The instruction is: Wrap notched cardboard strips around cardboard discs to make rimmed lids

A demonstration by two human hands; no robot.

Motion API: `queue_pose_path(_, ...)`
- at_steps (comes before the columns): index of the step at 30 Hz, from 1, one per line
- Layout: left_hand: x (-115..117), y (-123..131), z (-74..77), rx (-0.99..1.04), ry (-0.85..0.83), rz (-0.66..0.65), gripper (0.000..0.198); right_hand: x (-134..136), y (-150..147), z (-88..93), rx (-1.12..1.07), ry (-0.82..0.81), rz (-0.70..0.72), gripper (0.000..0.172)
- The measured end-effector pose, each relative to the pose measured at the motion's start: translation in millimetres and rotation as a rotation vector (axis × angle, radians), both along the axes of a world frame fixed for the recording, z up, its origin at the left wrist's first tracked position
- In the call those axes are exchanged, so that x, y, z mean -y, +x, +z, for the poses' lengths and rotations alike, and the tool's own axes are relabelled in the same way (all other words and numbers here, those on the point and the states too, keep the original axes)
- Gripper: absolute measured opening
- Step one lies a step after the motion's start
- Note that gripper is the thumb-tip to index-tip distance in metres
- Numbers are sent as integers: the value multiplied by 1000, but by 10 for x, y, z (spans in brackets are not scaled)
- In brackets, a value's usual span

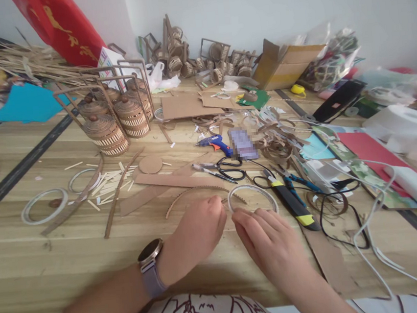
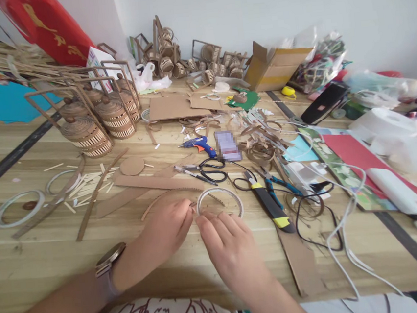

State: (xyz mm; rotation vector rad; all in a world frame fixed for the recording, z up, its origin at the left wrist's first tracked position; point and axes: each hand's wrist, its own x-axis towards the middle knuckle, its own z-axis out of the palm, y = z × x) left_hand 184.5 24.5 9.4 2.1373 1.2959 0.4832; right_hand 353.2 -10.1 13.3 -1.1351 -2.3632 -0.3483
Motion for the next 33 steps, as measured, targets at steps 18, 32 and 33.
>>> queue_pose_path(18,-111,-188,272,465,-407,-63,42,110,24,66,-340,-63,-252,18)
queue_pose_path(32,-245,-368,216,328,-533,32,51,272,691,-422,-91,-136,-167,16)
queue_pose_path(33,-235,-359,220,317,-535,22,52,274,721,-470,-49,-137,-165,19)
